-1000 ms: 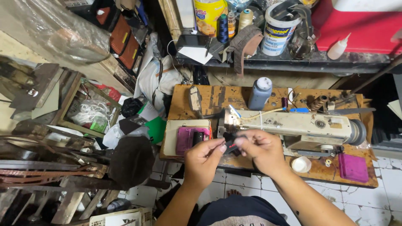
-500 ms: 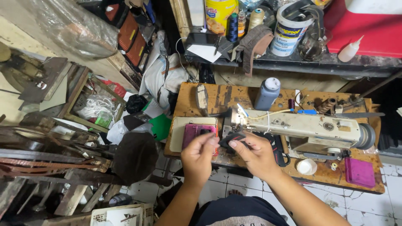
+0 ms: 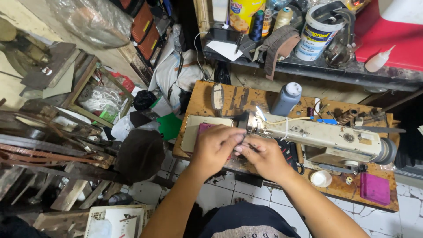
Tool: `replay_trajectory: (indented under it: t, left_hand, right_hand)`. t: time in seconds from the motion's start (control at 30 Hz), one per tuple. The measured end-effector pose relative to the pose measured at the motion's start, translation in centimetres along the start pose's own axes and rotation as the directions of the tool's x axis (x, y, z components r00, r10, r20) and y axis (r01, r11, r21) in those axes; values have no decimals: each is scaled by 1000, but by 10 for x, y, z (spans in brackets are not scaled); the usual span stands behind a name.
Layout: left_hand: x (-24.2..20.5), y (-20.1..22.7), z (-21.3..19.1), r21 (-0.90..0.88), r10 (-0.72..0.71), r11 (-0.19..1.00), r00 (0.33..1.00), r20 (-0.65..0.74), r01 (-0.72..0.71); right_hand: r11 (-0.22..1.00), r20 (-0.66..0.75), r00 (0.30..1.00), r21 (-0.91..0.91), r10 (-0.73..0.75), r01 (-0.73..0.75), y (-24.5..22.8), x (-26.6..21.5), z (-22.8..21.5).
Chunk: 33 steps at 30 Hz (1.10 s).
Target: Manufacturing small leather tags by assembling parts, sewing them with a machine, and hanging them on a wire with clips.
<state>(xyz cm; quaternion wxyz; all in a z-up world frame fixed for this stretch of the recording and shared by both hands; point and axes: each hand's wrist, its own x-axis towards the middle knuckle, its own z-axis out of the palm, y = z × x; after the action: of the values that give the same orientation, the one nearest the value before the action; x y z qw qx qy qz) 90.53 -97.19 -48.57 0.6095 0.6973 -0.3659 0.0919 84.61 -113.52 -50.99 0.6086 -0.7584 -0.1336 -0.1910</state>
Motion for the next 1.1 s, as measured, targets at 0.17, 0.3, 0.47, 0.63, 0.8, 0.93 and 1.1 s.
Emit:
replay_trajectory:
  t: [0.17, 0.3, 0.47, 0.63, 0.8, 0.93, 1.1]
  left_hand:
    - [4, -5, -13, -56, -223, 975, 963, -153, 217]
    - [6, -10, -20, -48, -353, 935, 936, -9, 352]
    - [12, -19, -22, -62, -363, 929, 931, 31, 364]
    - [16, -37, -34, 198, -322, 935, 939, 118, 295]
    - [11, -70, -40, 449, -256, 883, 942, 219, 136]
    - [7, -85, -42, 508, -203, 859, 953, 223, 63]
    - [1, -97, -45, 519, -211, 852, 948, 237, 60]
  right_hand:
    - [870, 62, 951, 389, 303, -303, 37, -5, 5]
    - [763, 61, 888, 487, 456, -425, 59, -1, 10]
    - [847, 16, 911, 360, 413, -390, 66, 12, 20]
    - [955, -34, 955, 43, 294, -292, 82, 19, 30]
    - [975, -17, 997, -212, -73, 68, 116, 18, 43]
    - [949, 14, 992, -287, -128, 126, 124, 19, 44]
    - [916, 29, 995, -388, -100, 103, 136, 17, 47]
